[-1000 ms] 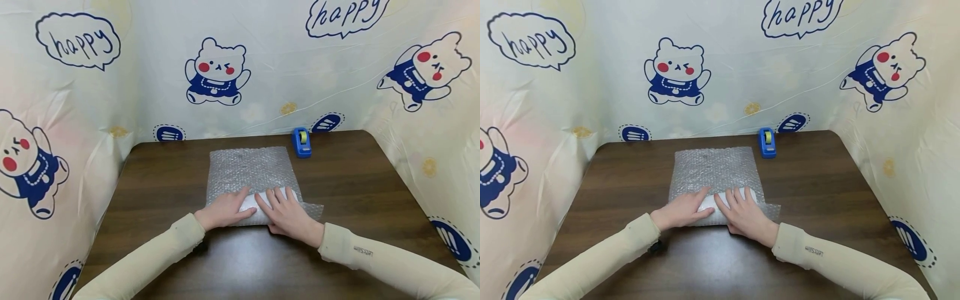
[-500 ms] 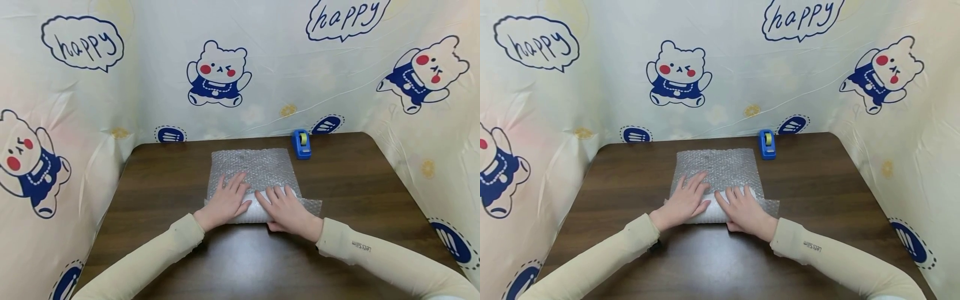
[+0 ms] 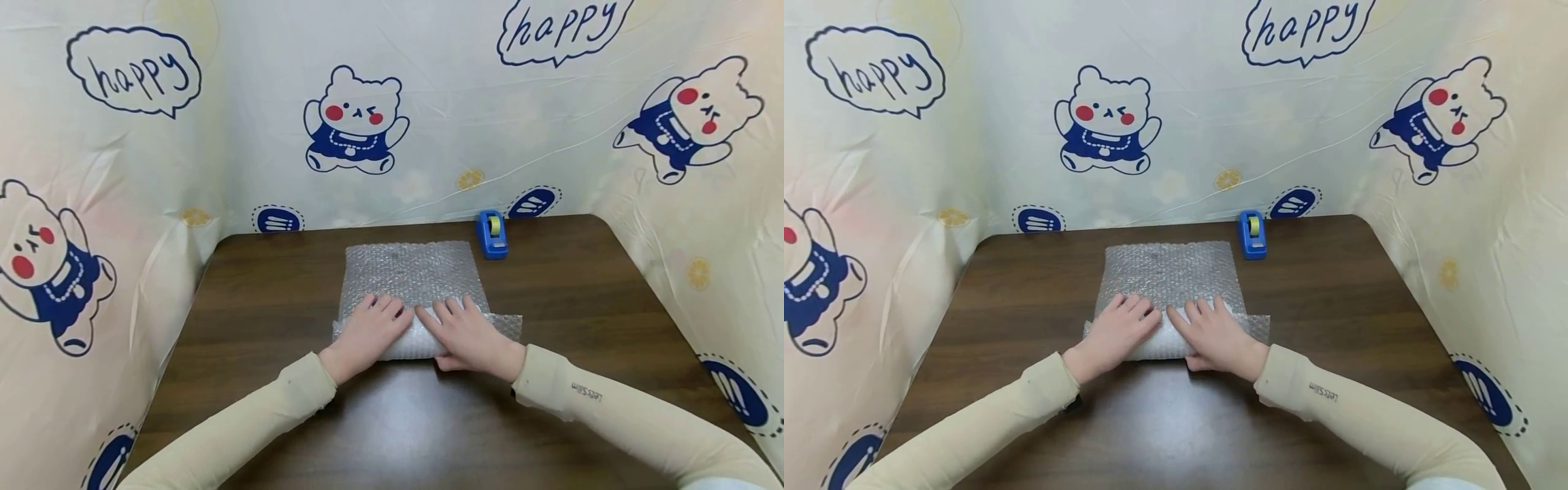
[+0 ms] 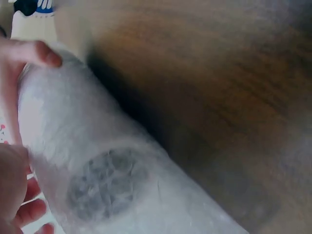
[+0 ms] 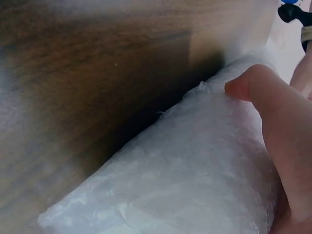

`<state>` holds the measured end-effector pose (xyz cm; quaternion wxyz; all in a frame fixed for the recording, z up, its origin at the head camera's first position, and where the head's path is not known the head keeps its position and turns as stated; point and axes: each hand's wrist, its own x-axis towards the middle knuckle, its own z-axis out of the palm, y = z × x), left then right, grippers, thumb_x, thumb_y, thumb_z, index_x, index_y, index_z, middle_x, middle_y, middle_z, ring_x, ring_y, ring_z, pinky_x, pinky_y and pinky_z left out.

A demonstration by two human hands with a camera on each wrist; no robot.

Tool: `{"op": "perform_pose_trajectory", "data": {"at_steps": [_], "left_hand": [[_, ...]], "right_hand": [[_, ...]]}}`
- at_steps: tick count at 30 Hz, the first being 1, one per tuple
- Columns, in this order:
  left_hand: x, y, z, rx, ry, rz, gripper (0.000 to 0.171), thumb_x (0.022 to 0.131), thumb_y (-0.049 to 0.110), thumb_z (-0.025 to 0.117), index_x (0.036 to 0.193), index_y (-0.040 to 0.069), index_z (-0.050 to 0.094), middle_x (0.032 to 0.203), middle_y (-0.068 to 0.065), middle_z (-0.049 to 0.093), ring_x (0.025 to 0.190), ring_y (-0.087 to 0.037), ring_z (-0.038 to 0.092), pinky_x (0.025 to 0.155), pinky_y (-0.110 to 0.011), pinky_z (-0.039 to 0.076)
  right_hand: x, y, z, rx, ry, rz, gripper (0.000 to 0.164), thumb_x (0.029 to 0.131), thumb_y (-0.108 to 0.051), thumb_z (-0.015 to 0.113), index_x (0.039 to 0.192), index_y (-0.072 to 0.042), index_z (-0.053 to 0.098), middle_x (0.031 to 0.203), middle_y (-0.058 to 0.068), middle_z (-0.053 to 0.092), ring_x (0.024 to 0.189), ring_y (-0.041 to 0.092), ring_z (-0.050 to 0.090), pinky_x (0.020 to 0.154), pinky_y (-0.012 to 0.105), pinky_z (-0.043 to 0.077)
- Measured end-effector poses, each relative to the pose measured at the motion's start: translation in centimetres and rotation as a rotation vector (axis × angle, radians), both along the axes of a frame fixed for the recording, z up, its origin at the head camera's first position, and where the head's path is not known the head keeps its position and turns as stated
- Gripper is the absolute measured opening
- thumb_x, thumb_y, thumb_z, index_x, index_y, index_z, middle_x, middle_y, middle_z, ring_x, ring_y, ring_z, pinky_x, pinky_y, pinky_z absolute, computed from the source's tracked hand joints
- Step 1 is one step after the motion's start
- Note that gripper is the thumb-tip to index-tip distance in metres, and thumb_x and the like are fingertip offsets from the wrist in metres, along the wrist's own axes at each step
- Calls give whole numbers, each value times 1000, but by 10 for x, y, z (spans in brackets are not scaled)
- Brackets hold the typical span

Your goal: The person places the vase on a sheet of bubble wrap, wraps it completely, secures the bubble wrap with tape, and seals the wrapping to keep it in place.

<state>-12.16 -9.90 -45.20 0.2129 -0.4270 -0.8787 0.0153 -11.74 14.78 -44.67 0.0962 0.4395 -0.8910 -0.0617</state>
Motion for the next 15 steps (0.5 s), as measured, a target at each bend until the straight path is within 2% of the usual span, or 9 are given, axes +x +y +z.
{"op": "perform_pose_trajectory", "data": {"at_steps": [5, 8, 10, 12, 15], "left_hand": [[7, 0, 3, 24, -33, -35, 20, 95, 6, 69, 115, 10, 64, 106, -6, 65, 92, -23, 65, 72, -36, 59], [11, 1, 1, 47, 17, -21, 19, 92, 5, 72, 110, 8, 68, 104, -7, 69, 89, -24, 68, 69, -34, 59], [15, 2, -1, 62, 69, -6, 18, 93, 10, 74, 109, 4, 71, 104, -10, 73, 89, -25, 71, 71, -34, 60], [19, 4, -5, 62, 104, 15, 31, 94, 22, 73, 114, -2, 71, 108, -16, 74, 94, -29, 73, 78, -37, 61], [23, 5, -14, 22, 78, 57, 67, 95, 45, 71, 129, -12, 62, 123, -26, 69, 113, -35, 70, 95, -43, 57]], "right_hand": [[-5, -1, 1, -11, -40, 7, 85, 86, -57, 73, 151, -7, 48, 120, 16, 63, 104, 35, 62, 81, 56, 52], [-9, -1, 3, -22, -60, 10, 85, 84, -56, 75, 149, -7, 50, 119, 15, 64, 102, 34, 63, 80, 57, 53], [-12, -1, 4, -34, -73, 15, 86, 82, -55, 77, 148, -7, 50, 117, 15, 64, 101, 34, 64, 80, 57, 53], [-15, 0, 5, -46, -91, 15, 86, 80, -54, 78, 147, -7, 51, 118, 15, 65, 100, 33, 65, 80, 57, 54], [-21, 0, 4, -62, -110, 18, 87, 78, -54, 78, 147, -7, 52, 119, 15, 67, 101, 33, 66, 80, 56, 54]]}}
